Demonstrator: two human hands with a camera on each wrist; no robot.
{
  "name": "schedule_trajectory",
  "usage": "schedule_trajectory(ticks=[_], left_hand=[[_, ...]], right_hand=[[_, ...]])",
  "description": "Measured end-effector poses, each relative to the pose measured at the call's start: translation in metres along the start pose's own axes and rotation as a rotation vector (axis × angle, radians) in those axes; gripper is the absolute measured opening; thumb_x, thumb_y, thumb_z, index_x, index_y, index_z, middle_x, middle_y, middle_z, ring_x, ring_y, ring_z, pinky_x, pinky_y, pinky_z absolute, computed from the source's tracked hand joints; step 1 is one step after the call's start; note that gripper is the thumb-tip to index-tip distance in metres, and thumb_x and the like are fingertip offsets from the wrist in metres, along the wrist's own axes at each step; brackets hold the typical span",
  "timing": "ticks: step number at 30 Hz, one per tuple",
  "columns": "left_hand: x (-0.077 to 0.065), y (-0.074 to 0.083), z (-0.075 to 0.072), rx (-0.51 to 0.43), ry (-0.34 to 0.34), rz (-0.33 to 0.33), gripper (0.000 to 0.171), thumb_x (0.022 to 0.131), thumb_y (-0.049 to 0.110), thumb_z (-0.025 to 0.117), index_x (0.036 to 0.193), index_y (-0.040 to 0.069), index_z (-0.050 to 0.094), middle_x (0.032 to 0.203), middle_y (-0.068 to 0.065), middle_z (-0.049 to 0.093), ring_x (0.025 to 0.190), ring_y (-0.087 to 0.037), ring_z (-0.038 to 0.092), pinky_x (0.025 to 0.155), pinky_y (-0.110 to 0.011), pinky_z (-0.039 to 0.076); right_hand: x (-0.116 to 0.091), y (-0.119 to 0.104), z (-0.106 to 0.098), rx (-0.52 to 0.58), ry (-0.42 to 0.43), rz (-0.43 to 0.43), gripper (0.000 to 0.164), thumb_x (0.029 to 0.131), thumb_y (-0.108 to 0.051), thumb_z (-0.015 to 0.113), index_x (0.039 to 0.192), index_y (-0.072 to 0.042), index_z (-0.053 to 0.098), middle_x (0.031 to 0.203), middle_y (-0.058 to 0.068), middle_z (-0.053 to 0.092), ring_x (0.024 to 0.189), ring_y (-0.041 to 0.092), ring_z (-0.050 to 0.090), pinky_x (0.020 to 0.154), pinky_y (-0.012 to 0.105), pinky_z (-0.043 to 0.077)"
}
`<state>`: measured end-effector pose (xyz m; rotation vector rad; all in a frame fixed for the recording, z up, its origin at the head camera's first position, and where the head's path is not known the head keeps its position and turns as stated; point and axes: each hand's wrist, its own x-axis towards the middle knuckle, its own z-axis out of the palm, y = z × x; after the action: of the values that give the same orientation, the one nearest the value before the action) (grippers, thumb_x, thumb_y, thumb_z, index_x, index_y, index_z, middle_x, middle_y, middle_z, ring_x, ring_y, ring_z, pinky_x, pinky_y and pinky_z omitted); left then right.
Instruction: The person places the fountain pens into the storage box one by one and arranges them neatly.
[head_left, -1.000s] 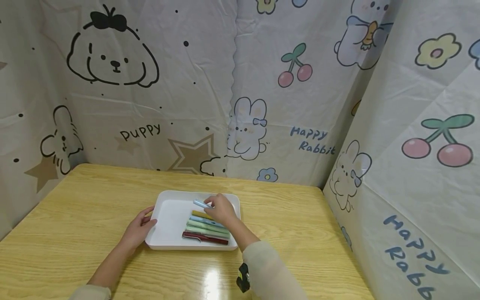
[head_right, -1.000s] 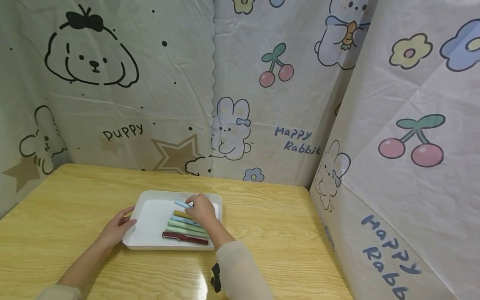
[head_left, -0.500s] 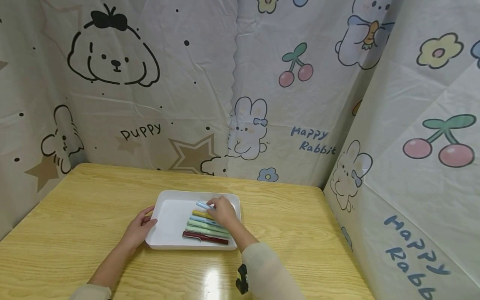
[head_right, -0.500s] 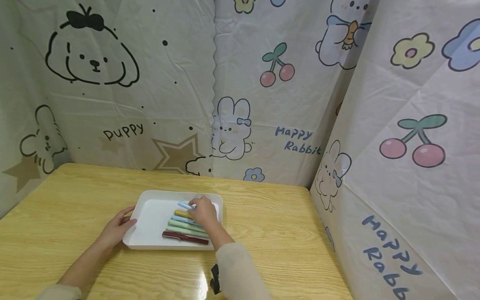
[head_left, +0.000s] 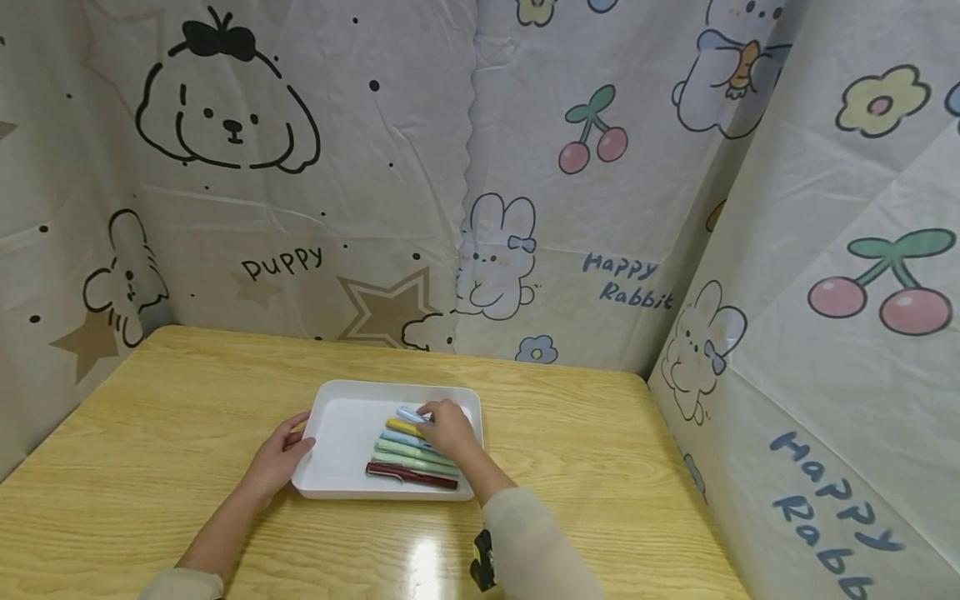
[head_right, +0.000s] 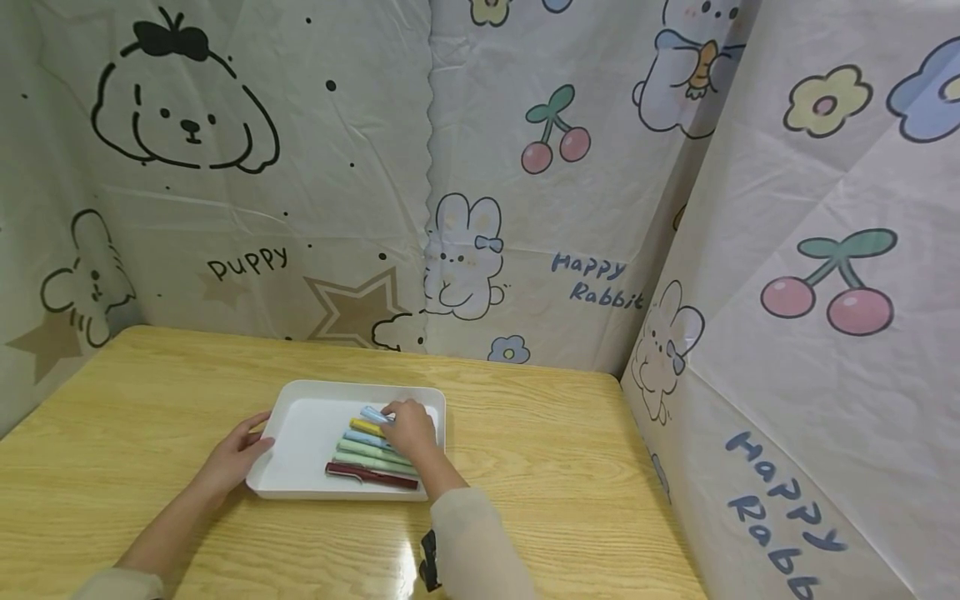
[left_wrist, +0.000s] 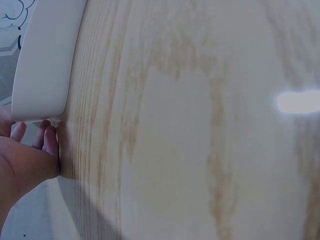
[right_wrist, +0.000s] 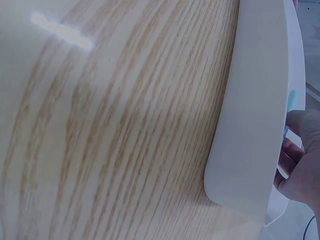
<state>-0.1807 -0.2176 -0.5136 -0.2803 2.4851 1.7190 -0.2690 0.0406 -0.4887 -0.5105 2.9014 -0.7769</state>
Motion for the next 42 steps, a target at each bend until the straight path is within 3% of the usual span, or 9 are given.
schedule_trajectory(ticks=[10, 18, 24, 29, 36, 42], left_hand=[[-0.001, 0.0, 0.001, -0.011, -0.001, 0.001, 0.056, 0.099, 0.02, 0.042, 0.148, 0.006, 0.021, 0.139, -0.032, 0.036, 0.122, -0.04, 0.043, 0.089, -0.039, 0.05], [-0.001, 0.002, 0.0, 0.005, -0.006, 0.004, 0.056, 0.099, 0.022, 0.042, 0.149, 0.006, 0.02, 0.139, -0.033, 0.035, 0.121, -0.041, 0.043, 0.089, -0.04, 0.05], [0.0, 0.001, 0.0, 0.006, -0.006, 0.004, 0.056, 0.099, 0.022, 0.042, 0.148, 0.005, 0.02, 0.139, -0.033, 0.035, 0.121, -0.041, 0.043, 0.089, -0.04, 0.05], [0.0, 0.0, 0.002, -0.004, -0.007, 0.009, 0.056, 0.099, 0.02, 0.043, 0.148, 0.005, 0.021, 0.139, -0.033, 0.035, 0.122, -0.041, 0.043, 0.089, -0.039, 0.05], [0.001, 0.001, 0.001, 0.007, -0.012, 0.0, 0.057, 0.099, 0.023, 0.043, 0.149, 0.006, 0.02, 0.14, -0.033, 0.034, 0.123, -0.042, 0.042, 0.09, -0.041, 0.049], [0.002, 0.001, -0.001, 0.012, -0.019, -0.014, 0.059, 0.099, 0.025, 0.043, 0.149, 0.006, 0.018, 0.142, -0.034, 0.032, 0.125, -0.043, 0.039, 0.095, -0.045, 0.047]], right_hand=[[-0.002, -0.001, 0.001, 0.007, -0.024, 0.008, 0.025, 0.088, -0.017, 0.06, 0.111, -0.011, 0.069, 0.096, 0.007, 0.063, 0.083, 0.015, 0.056, 0.072, 0.029, 0.047], [0.0, 0.001, 0.001, 0.028, -0.032, 0.004, 0.026, 0.087, -0.006, 0.055, 0.108, -0.01, 0.069, 0.088, 0.005, 0.062, 0.072, 0.012, 0.05, 0.063, 0.024, 0.043], [0.0, 0.003, 0.003, 0.022, -0.037, -0.009, 0.026, 0.086, -0.004, 0.056, 0.106, -0.012, 0.07, 0.087, 0.003, 0.061, 0.076, 0.011, 0.051, 0.068, 0.026, 0.045], [-0.002, 0.002, 0.001, 0.013, -0.042, -0.016, 0.025, 0.088, -0.006, 0.055, 0.107, -0.012, 0.07, 0.091, 0.004, 0.065, 0.079, 0.012, 0.055, 0.07, 0.027, 0.048], [-0.002, 0.003, -0.007, 0.033, -0.043, -0.002, 0.025, 0.091, -0.011, 0.054, 0.111, -0.012, 0.068, 0.111, 0.01, 0.065, 0.102, 0.023, 0.06, 0.084, 0.036, 0.05], [-0.002, 0.005, -0.015, 0.023, -0.009, -0.033, 0.024, 0.094, -0.02, 0.054, 0.112, -0.012, 0.067, 0.111, 0.009, 0.063, 0.098, 0.022, 0.06, 0.081, 0.035, 0.05]])
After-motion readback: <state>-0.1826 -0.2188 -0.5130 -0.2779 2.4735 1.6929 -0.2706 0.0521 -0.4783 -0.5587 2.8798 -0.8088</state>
